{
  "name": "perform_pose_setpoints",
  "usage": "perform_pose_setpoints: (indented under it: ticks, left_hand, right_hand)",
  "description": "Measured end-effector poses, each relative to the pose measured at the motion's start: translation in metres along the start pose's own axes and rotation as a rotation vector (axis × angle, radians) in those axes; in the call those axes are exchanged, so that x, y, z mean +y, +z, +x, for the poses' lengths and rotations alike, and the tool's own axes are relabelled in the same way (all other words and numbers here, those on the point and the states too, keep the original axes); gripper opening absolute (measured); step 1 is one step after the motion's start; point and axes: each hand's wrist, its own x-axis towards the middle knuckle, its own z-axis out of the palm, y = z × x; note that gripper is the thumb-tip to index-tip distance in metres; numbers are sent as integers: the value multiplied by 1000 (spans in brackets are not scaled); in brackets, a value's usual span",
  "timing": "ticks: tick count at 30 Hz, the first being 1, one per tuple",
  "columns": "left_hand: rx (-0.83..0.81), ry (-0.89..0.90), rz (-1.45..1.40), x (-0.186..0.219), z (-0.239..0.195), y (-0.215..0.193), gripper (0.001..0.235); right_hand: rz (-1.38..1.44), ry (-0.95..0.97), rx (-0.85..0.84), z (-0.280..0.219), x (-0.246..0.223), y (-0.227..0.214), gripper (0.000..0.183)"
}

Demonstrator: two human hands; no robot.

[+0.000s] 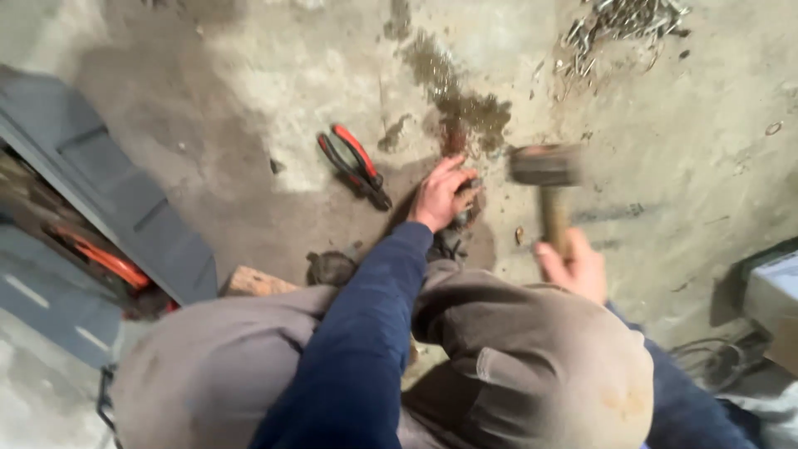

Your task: Grinding a metal component and using tools to dismantle an electric motor stator on the workshop floor.

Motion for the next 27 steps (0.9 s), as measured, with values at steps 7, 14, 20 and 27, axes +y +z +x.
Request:
perform_pose_setpoints:
  ticks: [7,14,20,27]
  left_hand:
    - [-47,-93,-44,-8,-11,9,25]
    - [-8,-76,-22,-15,-10,4,41]
    - [-89,-78,-53,-18,-10,12,34]
    - [-37,-103,-6,-18,2,1,31]
  right_hand:
    - [-23,-120,74,-3,20,-14,29]
    - [-166,91,-59,-14,47,26,32]
    - [407,-178,320,-20,-38,-60,27]
    - [-333,-325,84,-9,15,33,36]
